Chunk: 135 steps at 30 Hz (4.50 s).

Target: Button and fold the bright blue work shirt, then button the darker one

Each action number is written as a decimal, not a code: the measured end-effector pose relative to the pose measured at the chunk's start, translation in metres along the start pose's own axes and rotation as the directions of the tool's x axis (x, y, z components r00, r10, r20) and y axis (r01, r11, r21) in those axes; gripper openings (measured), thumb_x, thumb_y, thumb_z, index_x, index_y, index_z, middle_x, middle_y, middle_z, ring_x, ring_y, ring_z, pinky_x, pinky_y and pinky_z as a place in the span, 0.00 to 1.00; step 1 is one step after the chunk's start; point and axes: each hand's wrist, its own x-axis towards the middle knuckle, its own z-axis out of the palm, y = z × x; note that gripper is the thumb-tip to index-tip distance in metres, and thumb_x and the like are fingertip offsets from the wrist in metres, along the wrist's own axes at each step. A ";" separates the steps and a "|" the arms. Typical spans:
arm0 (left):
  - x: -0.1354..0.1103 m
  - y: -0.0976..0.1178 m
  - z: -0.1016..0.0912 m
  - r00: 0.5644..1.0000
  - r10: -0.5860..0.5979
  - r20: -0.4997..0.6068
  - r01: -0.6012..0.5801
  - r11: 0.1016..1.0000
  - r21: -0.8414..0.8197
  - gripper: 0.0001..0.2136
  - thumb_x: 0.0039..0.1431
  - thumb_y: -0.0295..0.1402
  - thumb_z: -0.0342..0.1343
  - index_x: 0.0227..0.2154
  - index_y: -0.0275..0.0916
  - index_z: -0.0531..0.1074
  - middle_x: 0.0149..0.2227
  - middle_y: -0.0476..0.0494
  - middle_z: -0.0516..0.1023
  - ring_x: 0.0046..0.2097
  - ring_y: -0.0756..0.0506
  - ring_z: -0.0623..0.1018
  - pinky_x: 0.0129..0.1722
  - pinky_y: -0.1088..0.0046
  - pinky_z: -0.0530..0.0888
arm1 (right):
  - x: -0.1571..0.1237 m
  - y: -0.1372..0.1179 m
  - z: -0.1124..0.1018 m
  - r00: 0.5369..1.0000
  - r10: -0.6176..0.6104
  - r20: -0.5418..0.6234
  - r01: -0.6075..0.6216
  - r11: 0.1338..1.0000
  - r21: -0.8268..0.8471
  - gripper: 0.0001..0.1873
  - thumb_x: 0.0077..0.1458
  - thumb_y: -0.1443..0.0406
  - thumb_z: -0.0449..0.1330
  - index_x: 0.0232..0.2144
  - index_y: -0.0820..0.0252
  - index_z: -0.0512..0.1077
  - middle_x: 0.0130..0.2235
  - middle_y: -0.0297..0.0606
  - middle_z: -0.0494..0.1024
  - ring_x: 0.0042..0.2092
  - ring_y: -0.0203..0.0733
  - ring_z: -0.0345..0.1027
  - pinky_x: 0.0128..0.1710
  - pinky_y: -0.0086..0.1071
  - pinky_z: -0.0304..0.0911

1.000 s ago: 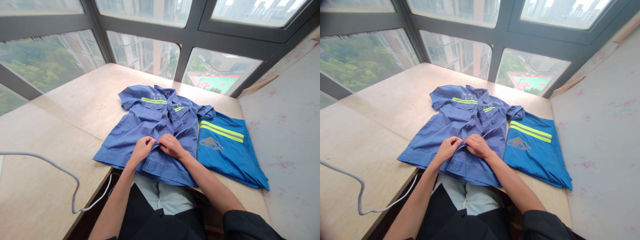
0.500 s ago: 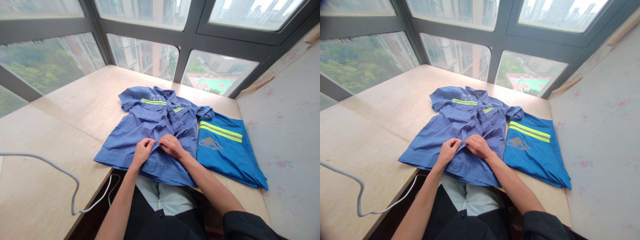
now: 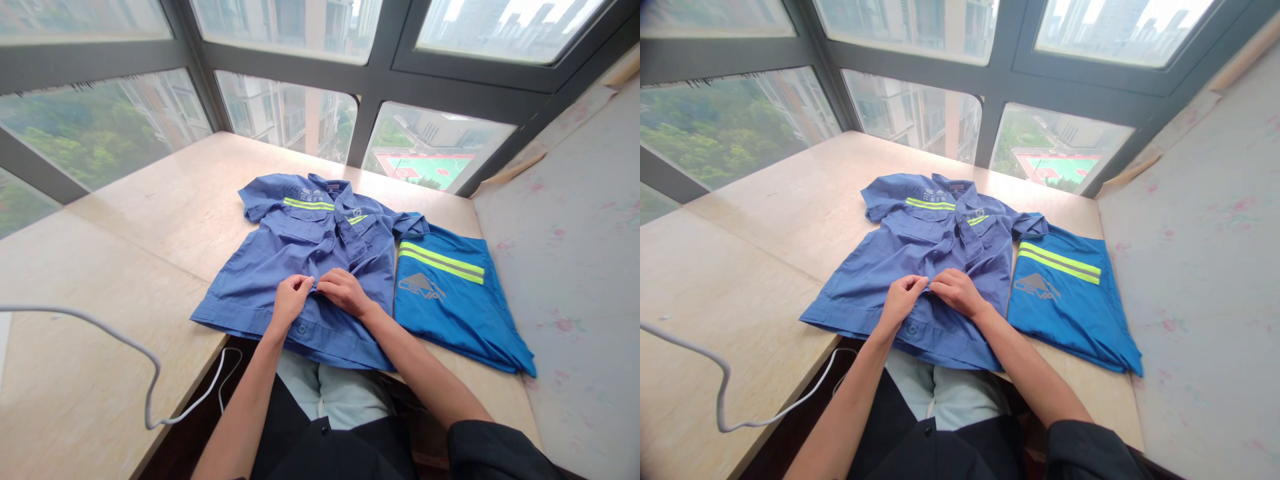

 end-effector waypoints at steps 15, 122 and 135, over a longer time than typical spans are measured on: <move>0.012 0.003 -0.014 0.971 -0.002 0.240 -0.022 0.995 0.099 0.19 0.54 0.47 0.54 0.29 0.35 0.78 0.28 0.48 0.78 0.32 0.49 0.72 0.35 0.75 0.66 | -0.003 0.005 0.006 0.997 0.031 -0.073 -0.034 0.999 -0.042 0.08 0.63 0.62 0.59 0.40 0.61 0.74 0.39 0.38 0.79 0.39 0.37 0.68 0.40 0.33 0.62; -0.009 -0.004 0.002 0.985 0.171 0.038 -0.174 0.940 0.294 0.12 0.61 0.38 0.55 0.25 0.38 0.75 0.29 0.49 0.73 0.31 0.52 0.69 0.35 0.75 0.65 | 0.000 -0.004 0.009 0.986 0.166 0.025 -0.167 0.984 0.055 0.04 0.53 0.67 0.60 0.34 0.59 0.73 0.50 0.39 0.78 0.52 0.43 0.67 0.53 0.40 0.56; -0.009 -0.010 0.000 0.987 0.163 0.006 -0.160 0.960 0.230 0.10 0.59 0.35 0.56 0.25 0.37 0.74 0.29 0.50 0.73 0.31 0.53 0.70 0.36 0.76 0.65 | 0.000 -0.005 0.011 0.978 0.197 0.072 -0.201 0.978 0.051 0.04 0.52 0.68 0.60 0.33 0.60 0.73 0.48 0.39 0.78 0.51 0.40 0.65 0.55 0.38 0.52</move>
